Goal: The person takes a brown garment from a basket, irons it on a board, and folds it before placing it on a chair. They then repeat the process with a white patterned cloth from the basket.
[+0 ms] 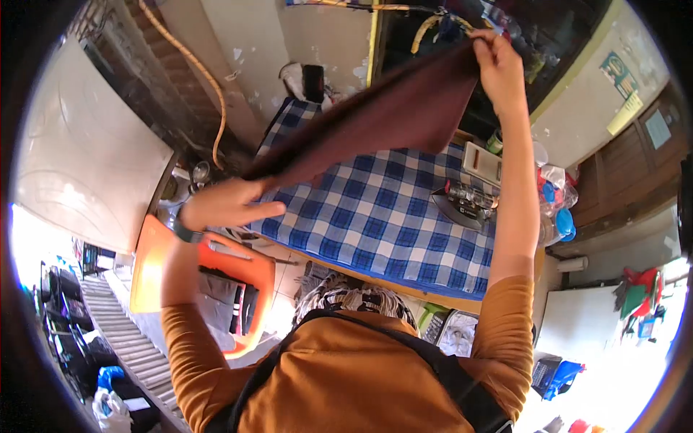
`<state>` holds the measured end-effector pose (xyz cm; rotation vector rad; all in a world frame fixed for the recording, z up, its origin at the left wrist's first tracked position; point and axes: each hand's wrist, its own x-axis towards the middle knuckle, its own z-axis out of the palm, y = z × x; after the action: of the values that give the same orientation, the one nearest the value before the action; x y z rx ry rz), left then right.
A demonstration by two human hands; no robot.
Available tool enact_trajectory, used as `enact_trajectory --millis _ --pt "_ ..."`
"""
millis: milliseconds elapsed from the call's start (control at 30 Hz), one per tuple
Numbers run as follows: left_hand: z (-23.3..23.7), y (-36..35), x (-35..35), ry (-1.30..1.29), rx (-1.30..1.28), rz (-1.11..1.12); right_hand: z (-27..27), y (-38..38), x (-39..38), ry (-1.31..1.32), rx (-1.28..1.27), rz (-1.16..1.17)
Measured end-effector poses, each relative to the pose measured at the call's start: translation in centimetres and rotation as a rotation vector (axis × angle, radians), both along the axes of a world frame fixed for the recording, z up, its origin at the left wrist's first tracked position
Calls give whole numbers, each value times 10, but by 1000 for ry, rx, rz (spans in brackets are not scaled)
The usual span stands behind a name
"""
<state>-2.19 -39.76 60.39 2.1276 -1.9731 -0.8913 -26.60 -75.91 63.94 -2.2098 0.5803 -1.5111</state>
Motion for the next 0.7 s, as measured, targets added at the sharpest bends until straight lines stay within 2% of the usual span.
enact_trajectory --millis 67,133,200,267,333,400,433,467,500,567,633,700 --pt "23 -1 35 -198 -331 -125 28 -16 -6 -88 -24 -12" --pt "75 -11 35 -515 -471 -36 59 -7 -19 -114 38 -38" --pt "112 -24 31 -632 -782 -82 86 -3 -23 -177 75 -79" --pt "147 -30 35 -884 -950 -206 105 -2 -29 -199 60 -95" --pt "172 -38 55 -899 -1054 -237 120 8 -35 -229 239 -111" --pt "199 -43 60 -1124 -1208 -457 124 4 -47 -206 166 -123" --pt "202 -42 55 -1096 -1208 -355 128 15 -56 -208 252 -43" --pt "207 -45 73 -1066 -1245 -404 130 21 -62 -208 338 35" --pt "214 -44 75 -1105 -1200 -344 130 10 -63 -237 393 17" --pt "219 -47 74 -1141 -1158 -282 126 3 -72 -274 371 76" --pt "223 -58 78 -1224 -1456 -434 123 -14 -80 -312 346 140" --pt "219 -76 83 -1259 -1476 -387 110 -57 -86 -226 374 77"
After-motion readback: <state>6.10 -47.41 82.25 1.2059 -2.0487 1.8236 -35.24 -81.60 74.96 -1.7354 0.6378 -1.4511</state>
